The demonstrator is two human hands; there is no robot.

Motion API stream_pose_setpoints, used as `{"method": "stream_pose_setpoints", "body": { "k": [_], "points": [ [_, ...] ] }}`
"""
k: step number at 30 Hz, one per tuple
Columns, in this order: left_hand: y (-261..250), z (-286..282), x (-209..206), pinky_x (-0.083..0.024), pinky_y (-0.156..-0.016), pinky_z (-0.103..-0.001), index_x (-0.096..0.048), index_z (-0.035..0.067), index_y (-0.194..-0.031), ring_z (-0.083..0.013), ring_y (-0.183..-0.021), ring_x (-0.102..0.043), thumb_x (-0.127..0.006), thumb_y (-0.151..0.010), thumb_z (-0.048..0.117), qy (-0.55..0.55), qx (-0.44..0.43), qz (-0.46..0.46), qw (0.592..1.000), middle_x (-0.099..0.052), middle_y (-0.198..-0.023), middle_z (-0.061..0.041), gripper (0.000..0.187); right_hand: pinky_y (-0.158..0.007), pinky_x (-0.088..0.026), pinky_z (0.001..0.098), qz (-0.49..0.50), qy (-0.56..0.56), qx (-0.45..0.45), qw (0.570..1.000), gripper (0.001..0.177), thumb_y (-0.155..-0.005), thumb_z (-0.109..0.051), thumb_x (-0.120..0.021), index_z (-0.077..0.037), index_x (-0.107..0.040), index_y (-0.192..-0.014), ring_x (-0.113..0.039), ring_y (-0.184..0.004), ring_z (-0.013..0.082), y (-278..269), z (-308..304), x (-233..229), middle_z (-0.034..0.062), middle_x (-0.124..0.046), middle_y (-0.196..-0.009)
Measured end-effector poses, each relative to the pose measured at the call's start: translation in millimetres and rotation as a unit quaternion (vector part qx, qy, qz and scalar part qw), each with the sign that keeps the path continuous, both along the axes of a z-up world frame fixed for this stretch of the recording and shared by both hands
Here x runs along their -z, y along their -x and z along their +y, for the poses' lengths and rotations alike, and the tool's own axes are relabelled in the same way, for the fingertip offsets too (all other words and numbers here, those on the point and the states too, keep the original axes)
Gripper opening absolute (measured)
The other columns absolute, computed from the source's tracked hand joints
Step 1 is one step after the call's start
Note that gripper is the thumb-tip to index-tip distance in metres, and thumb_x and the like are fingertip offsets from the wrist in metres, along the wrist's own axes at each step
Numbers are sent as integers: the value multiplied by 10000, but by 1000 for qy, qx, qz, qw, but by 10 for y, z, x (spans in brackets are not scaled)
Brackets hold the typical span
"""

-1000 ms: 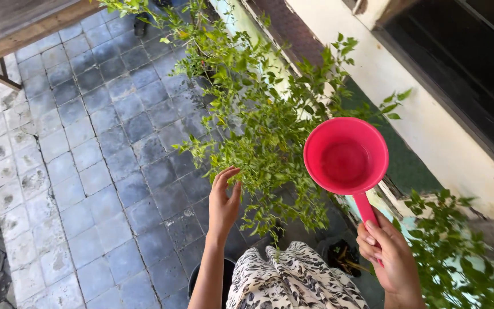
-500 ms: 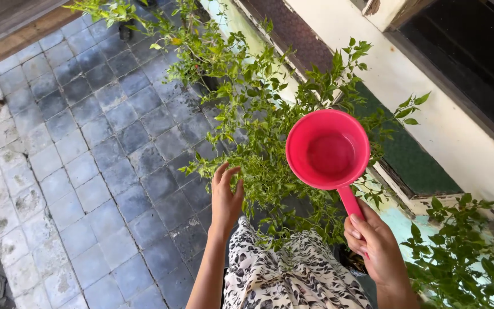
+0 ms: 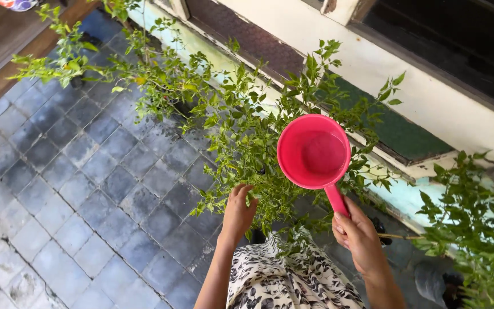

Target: The person waters several potted plants on a tiled balcony using a pink plastic scoop. They repeatedly scoop water from a bucket and pour it onto the soil of each plant, moving between pots in a single area.

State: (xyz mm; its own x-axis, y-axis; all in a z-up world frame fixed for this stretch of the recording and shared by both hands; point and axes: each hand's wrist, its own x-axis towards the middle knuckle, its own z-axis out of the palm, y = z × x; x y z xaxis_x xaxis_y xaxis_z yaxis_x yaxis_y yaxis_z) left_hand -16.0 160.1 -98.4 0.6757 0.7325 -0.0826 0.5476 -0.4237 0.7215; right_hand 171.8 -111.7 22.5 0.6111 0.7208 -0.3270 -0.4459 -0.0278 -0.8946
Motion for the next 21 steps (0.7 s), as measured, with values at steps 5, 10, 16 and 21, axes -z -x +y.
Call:
{"method": "stream_pose_setpoints", "body": {
  "k": [5, 10, 16, 21],
  "points": [
    [-12, 150, -102, -648, -1118, -466, -746, 84, -1514, -341, -1311, -771, -826, -1017, 137, 56, 54, 27, 997, -705, -1612, -112, 507, -494, -266, 255, -37, 16, 45, 998, 615, -1139, -44, -539, -23, -530, -1753, -398, -583, 86, 217, 116, 107, 25, -534, -787],
    [-43, 283, -204, -712, -1013, -444, -764, 129, -1507, -317, -1178, -837, -765, -996, 7, 119, 80, 26, 989, -778, -1489, -106, 526, -520, -276, 270, -42, 39, 77, 995, 570, -1147, -34, -532, 0, -541, -1716, -416, -604, 101, 382, 248, 90, 37, -539, -796],
    [-75, 398, -47, -732, -1021, -397, -814, 139, -1449, -275, -1152, -862, -753, -959, -64, 127, 92, 6, 988, -848, -1367, -95, 534, -524, -284, 285, -71, 61, 94, 991, 595, -1137, -2, -541, -27, -552, -1731, -401, -606, 111, 505, 356, 97, 53, -560, -798],
    [-99, 472, -67, -696, -870, -383, -829, 116, -1403, -238, -955, -818, -713, -954, -85, 140, 104, -11, 985, -841, -1179, -74, 505, -539, -324, 293, -97, 64, 106, 988, 621, -1126, 2, -567, -21, -552, -1745, -439, -636, 128, 542, 385, 190, 87, -629, -831]
  ]
}}
